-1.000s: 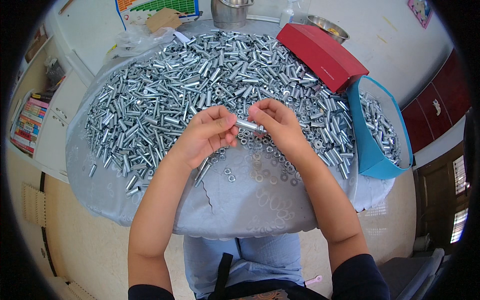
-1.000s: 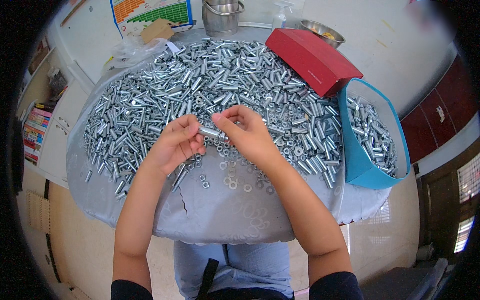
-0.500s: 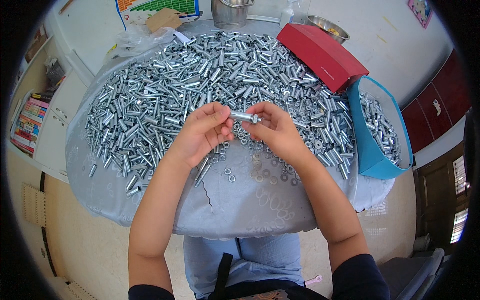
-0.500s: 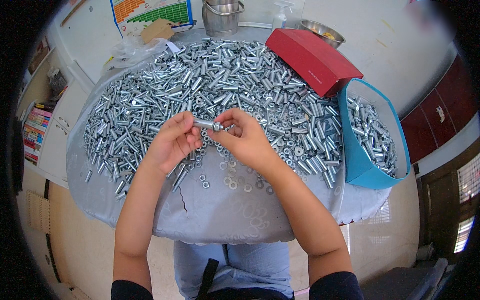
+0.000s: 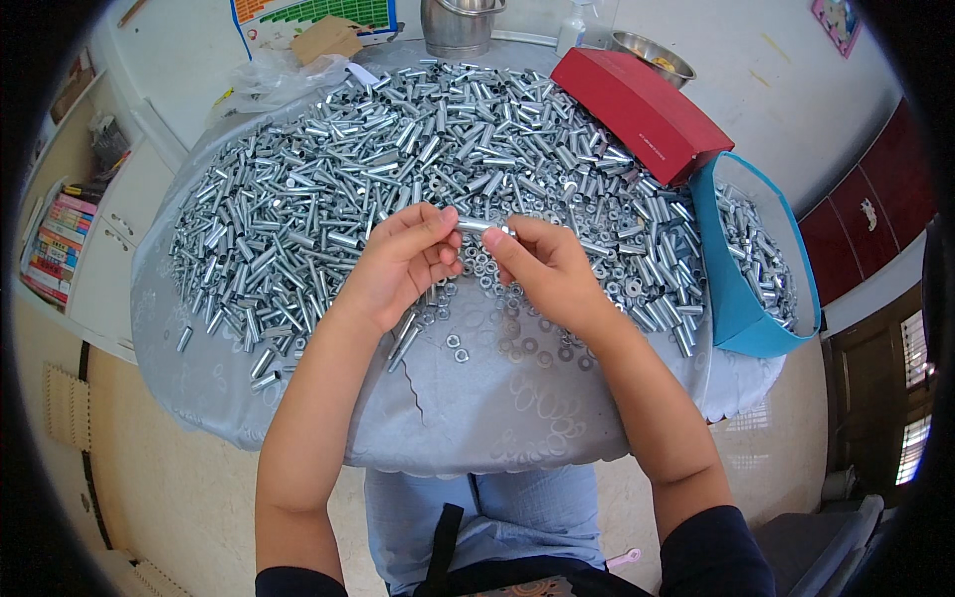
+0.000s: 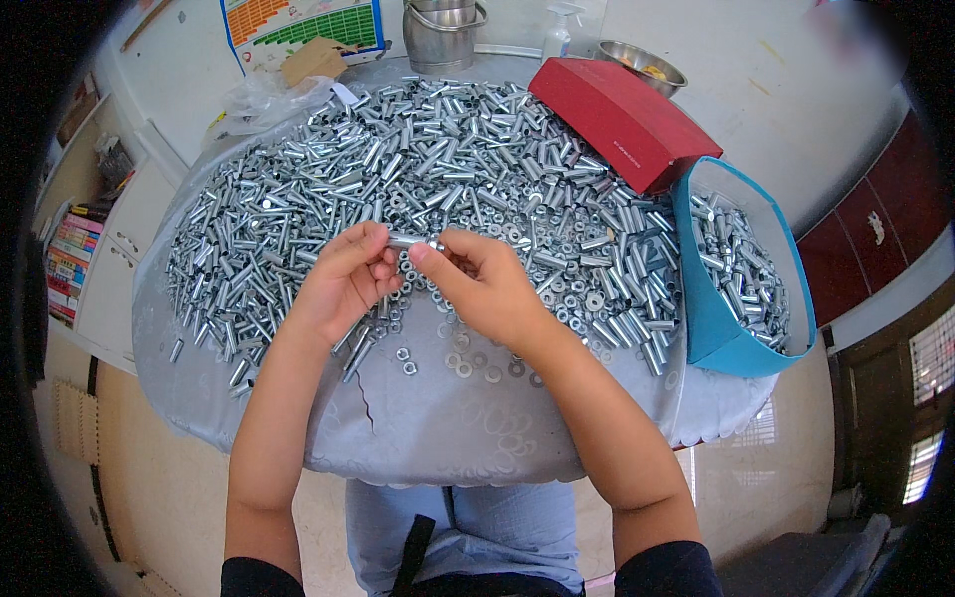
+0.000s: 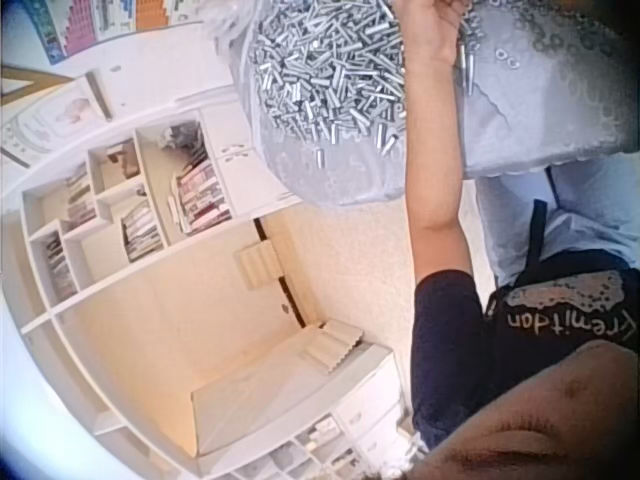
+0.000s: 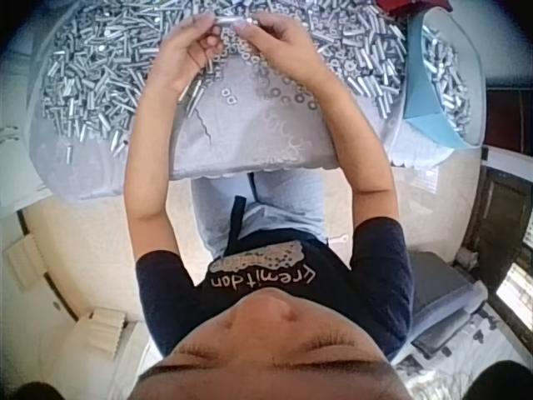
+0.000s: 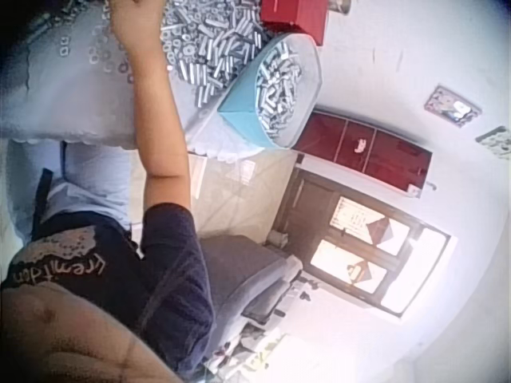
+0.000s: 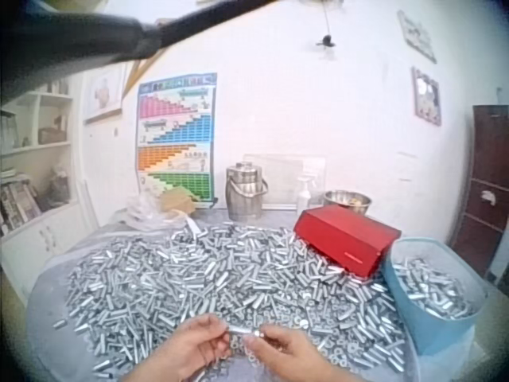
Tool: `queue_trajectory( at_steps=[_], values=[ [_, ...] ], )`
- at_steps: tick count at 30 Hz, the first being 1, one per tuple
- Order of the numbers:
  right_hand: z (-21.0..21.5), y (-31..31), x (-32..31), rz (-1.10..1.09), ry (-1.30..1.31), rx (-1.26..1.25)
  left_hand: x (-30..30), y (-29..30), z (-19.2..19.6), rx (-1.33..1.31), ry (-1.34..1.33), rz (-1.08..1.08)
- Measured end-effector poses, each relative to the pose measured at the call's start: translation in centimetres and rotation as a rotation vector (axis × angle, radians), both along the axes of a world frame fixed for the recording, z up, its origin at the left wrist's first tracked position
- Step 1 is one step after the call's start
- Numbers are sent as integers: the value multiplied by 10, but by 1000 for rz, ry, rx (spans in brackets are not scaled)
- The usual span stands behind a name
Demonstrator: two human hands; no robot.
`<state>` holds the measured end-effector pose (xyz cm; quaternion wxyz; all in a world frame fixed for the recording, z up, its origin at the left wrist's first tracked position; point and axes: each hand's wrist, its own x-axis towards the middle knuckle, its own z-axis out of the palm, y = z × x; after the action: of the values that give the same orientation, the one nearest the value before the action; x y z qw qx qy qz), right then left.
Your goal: The person sits at a table covered with a large pile of metal fasteners. They repeatedly pick up a cylindrical metal piece and a small washer, thread the washer onto the cylinder, and place the assembled unit into a blue container on the right.
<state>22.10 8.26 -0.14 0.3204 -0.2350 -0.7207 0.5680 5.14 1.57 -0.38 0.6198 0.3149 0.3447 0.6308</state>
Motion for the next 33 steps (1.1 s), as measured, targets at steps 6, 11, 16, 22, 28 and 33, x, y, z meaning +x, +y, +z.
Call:
queue_trajectory(
  at_steps=[6, 11, 16, 22, 28, 33],
  values=[
    [1, 1, 0, 20, 55, -87, 2, -1, 2, 33, 72, 27],
    [6, 3, 0, 45, 53, -338, 6, -2, -1, 91, 162, 86],
    [5, 9, 4, 167, 106, -532, 8, -2, -2, 176, 239, 99],
    [7, 9, 6, 185, 16, -560, 9, -3, -2, 217, 316, 109],
    [-2, 1, 0, -189, 16, 61, 11, 0, -3, 108, 162, 52],
    [5, -4, 5, -258, -95, 619, 8, -2, -1, 85, 16, -47]
  ],
)
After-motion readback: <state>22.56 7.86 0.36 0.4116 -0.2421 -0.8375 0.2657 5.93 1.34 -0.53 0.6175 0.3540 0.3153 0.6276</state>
